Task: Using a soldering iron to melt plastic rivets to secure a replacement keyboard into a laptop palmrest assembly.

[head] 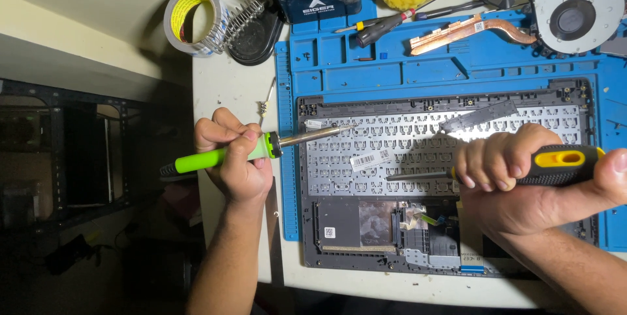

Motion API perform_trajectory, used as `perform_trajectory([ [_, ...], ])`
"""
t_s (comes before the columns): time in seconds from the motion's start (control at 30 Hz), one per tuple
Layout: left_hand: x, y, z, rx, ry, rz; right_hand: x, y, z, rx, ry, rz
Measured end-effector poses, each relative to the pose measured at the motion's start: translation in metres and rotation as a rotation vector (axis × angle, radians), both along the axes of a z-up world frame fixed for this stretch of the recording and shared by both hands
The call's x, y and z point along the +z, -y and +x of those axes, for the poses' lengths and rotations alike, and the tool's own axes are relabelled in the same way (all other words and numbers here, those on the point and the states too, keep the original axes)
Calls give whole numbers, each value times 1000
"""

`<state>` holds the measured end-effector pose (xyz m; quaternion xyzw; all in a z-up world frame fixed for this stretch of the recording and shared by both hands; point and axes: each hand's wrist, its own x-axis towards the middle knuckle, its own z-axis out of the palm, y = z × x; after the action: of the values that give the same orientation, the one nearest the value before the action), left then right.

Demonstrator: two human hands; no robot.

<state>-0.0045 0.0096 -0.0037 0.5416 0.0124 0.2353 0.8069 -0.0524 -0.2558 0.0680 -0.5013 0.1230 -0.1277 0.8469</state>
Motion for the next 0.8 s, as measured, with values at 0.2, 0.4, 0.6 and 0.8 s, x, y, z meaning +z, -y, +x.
perform_trajectory([
  [0.2,-2,-1,-1,-22,-1,-8,-3,0,1,5,11,-22],
  [0.4,-3,0,-1,-7,10,44,-5,3,-1,33,8,-16],
  [0.6,1,2,-6,-59,35,84,-12,11,1,123,11,28],
  [0.8,5,3,-9,-124,37,59,-7,24,-19,345,183,-36],
])
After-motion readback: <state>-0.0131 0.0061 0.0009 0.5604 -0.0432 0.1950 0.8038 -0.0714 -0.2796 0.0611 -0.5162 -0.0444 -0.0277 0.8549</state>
